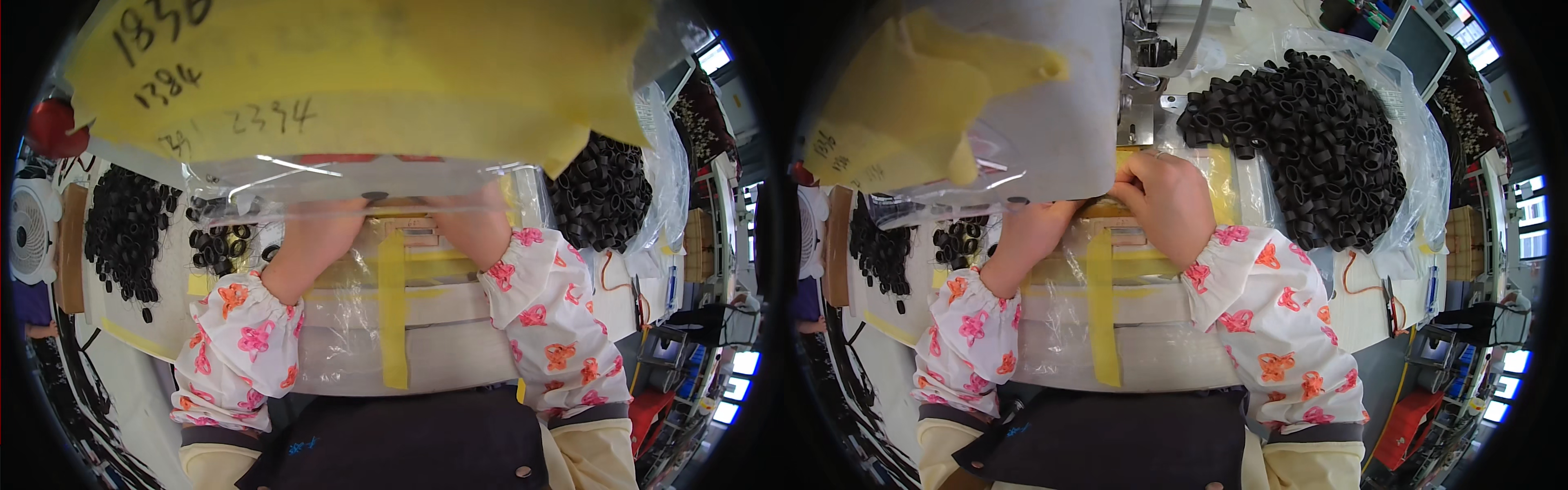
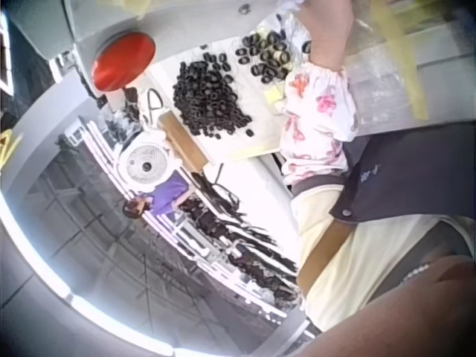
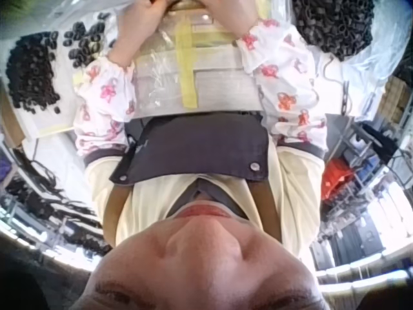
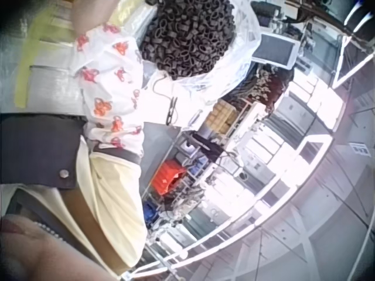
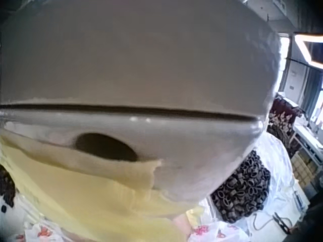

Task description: The person assembles small black plastic or rubber components by hand on an industrial workstation.

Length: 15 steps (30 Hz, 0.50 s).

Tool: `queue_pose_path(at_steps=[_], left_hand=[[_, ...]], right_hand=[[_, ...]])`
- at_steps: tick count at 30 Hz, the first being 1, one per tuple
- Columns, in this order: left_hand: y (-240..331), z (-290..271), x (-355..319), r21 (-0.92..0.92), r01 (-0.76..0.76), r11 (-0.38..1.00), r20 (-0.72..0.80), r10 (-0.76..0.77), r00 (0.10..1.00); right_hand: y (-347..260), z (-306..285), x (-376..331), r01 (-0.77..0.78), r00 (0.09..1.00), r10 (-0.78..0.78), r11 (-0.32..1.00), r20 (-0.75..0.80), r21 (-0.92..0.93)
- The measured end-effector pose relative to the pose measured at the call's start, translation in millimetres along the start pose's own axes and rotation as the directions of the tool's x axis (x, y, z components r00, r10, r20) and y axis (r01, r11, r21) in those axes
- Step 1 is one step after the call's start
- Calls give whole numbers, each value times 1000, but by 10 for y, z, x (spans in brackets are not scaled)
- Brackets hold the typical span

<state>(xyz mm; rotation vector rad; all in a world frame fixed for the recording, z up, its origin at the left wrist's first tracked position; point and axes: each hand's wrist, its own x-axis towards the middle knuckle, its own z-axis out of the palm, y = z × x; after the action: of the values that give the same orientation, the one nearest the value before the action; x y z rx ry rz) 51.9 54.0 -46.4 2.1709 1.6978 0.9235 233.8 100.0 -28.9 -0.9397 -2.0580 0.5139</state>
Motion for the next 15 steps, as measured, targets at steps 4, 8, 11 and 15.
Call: queue_pose_path(at_steps=[4,8,11,15], left_hand=[[69,-67,81,-14,151,988,111,-149,983],[61,-24,63,11,150,989,61,-150,987],[98,-70,98,-113,168,979,28,-166,986],[209,-78,138,-175,251,952,60,-244,968]], right_hand=[[-13,-27,6,35,999,-36,998,-13,-44],[35,-8,5,-7,1000,7,999,20,-41],[47,33,5,-18,1000,18,1000,0,23],[38,-47,9,-126,991,121,987,56,102]])
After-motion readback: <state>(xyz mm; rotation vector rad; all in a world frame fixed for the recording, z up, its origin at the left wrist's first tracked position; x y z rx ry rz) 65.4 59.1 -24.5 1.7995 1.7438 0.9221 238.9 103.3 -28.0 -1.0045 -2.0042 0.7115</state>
